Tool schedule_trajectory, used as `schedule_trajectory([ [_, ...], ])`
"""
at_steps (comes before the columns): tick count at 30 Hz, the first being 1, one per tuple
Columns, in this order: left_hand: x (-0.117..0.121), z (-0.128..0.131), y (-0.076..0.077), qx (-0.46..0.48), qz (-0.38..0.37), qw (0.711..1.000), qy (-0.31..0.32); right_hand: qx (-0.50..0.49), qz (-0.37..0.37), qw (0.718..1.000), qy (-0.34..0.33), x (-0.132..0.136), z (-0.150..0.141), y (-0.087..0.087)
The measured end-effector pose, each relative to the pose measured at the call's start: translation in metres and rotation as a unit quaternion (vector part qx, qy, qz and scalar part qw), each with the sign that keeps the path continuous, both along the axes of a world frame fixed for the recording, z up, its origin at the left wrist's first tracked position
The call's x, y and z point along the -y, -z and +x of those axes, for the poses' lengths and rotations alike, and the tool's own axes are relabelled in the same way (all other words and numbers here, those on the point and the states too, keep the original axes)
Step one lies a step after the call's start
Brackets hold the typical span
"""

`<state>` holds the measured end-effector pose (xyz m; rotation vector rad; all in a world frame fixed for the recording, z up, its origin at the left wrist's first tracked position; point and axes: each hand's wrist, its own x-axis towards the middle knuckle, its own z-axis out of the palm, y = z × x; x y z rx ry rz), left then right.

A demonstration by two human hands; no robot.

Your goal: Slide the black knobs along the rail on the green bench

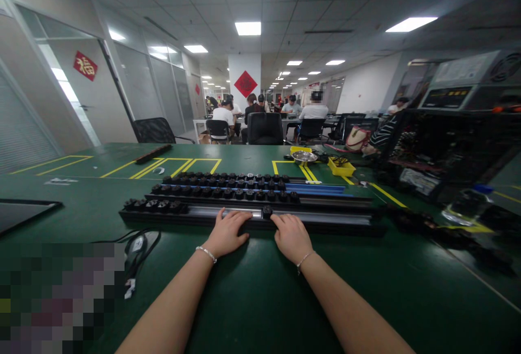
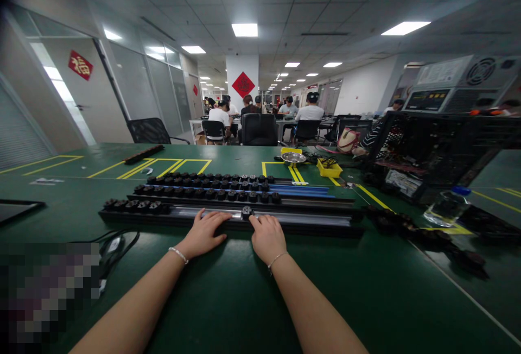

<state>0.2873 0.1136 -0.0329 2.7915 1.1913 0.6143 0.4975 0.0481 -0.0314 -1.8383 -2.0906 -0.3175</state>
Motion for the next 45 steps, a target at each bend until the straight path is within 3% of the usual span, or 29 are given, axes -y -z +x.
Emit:
schedule_trajectory([
  [45,0.001,0.000,-0.002,-0.010,-0.001,1.000,-0.004,-0.011,0.029,0.999,0.044,0.003,0.012,-0.001],
])
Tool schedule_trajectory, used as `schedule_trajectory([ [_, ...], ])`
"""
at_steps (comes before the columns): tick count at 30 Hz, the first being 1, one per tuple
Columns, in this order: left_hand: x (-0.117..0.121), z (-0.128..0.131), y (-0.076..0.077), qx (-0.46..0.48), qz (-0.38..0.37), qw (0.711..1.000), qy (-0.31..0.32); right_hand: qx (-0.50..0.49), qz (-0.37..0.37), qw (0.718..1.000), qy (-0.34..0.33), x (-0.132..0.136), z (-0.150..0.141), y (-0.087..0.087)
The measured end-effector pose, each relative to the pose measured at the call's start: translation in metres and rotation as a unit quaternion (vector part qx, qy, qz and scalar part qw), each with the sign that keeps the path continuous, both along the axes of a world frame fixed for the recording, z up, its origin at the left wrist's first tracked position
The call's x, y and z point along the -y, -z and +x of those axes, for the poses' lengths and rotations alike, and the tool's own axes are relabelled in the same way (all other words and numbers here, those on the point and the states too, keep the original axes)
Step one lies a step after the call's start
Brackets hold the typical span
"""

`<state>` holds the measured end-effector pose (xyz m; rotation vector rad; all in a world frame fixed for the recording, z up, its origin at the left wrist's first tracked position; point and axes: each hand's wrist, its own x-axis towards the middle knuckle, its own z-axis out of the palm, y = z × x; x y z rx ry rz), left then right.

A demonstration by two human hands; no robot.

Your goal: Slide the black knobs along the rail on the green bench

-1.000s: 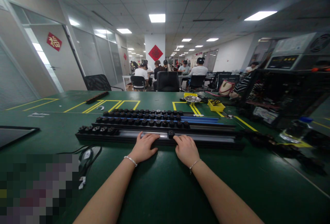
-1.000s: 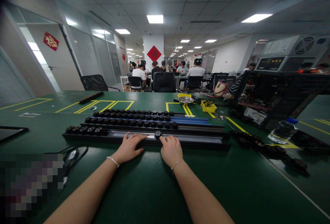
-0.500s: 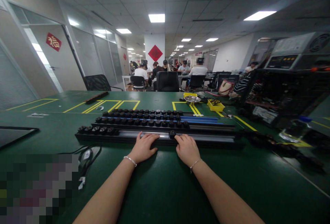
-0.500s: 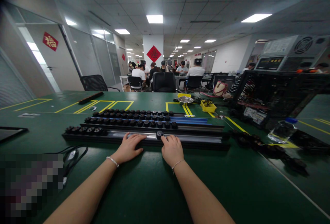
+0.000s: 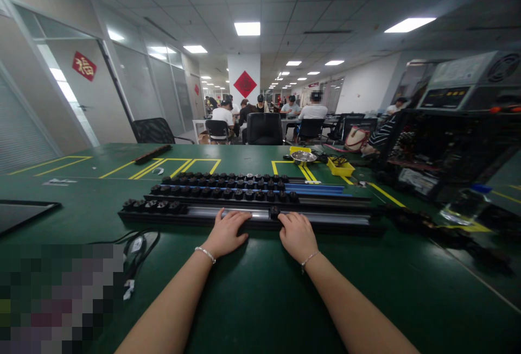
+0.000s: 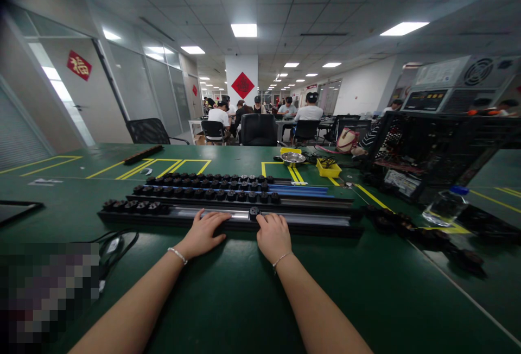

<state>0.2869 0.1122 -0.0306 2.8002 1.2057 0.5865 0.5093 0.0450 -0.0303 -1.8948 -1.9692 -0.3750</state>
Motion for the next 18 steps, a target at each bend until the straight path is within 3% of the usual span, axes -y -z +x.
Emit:
schedule_trajectory([
  [18,0.0005,0.0002,-0.0001,0.009,-0.003,1.000,0.001,-0.011,-0.014,1.000,0.023,0.0021,0.0010,-0.0055],
])
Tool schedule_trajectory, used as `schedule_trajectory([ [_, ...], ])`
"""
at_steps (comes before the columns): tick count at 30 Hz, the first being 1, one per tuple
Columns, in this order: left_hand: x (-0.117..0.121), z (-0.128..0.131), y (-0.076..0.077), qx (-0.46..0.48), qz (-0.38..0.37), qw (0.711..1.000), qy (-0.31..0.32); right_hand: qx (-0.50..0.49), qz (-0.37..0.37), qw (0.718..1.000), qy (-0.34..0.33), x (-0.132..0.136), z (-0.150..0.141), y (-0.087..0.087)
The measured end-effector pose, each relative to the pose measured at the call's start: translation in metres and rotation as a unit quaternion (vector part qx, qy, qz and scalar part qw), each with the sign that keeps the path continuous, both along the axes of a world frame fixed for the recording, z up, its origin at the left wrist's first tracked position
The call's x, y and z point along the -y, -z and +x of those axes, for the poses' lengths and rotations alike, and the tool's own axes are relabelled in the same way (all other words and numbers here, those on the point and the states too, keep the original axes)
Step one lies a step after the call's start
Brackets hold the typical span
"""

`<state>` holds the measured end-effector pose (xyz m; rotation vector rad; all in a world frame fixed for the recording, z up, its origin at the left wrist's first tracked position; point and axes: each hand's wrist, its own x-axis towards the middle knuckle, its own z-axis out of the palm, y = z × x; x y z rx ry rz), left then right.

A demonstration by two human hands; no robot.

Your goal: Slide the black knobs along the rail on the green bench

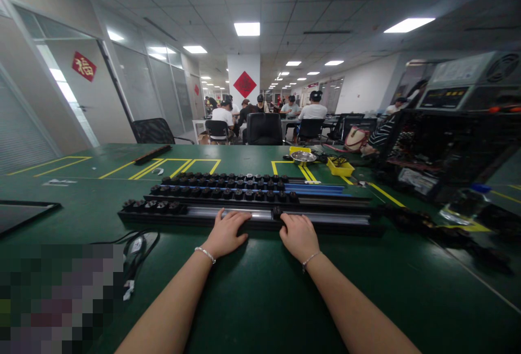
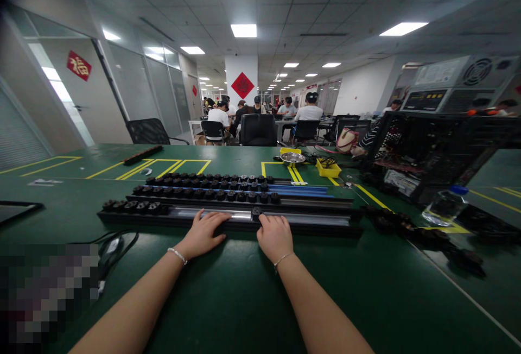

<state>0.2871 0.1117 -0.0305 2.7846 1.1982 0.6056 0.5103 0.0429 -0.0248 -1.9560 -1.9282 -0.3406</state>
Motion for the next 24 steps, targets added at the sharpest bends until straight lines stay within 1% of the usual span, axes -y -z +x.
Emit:
schedule_trajectory([
  [9,0.0000,0.0005,-0.0005,-0.001,0.002,1.000,0.000,-0.021,0.001,1.000,0.003,-0.0001,0.0004,-0.0011],
  [24,0.0000,0.0002,0.0008,0.002,-0.003,1.000,0.001,-0.004,0.043,0.999,0.024,-0.0012,0.0028,-0.0011],
])
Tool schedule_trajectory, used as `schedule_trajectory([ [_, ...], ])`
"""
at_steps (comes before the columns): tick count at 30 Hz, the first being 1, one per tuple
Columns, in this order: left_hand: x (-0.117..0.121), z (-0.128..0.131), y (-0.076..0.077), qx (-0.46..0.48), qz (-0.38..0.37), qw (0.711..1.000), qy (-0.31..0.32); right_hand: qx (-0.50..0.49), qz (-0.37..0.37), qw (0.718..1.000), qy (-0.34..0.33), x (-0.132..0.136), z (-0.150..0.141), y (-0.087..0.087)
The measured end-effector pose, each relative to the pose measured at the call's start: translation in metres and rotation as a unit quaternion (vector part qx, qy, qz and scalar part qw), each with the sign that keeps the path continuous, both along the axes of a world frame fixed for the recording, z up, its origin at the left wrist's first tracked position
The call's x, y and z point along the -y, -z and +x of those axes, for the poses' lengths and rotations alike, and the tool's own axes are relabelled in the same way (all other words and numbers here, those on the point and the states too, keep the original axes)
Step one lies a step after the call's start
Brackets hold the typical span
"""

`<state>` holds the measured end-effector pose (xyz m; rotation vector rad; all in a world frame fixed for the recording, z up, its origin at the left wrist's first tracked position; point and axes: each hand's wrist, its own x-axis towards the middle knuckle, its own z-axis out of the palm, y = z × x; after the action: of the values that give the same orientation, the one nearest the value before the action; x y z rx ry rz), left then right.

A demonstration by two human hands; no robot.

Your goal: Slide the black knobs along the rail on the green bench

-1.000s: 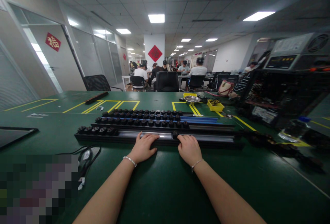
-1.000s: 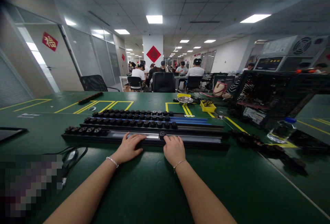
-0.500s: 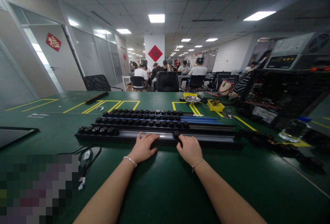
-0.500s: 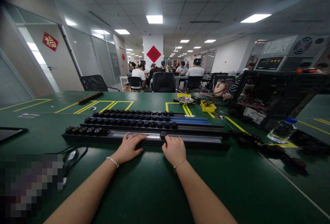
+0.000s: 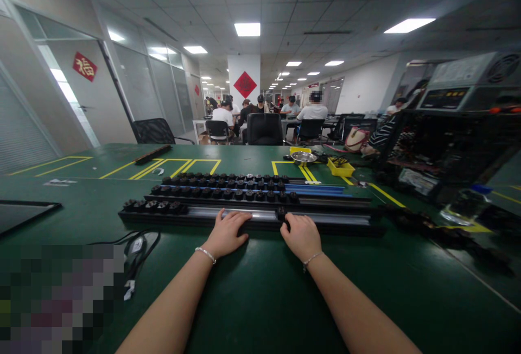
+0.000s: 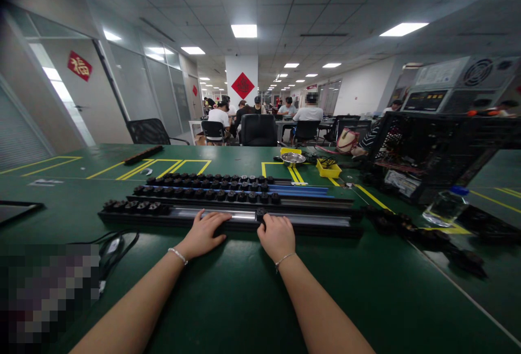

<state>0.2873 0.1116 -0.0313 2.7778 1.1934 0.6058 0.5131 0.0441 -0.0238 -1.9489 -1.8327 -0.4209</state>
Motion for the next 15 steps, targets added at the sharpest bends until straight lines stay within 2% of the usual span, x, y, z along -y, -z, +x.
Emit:
schedule_trajectory([
  [15,-0.0018,-0.0008,0.0008,-0.002,0.004,1.000,0.003,0.005,0.005,0.999,0.044,-0.0005,0.0033,-0.0014],
])
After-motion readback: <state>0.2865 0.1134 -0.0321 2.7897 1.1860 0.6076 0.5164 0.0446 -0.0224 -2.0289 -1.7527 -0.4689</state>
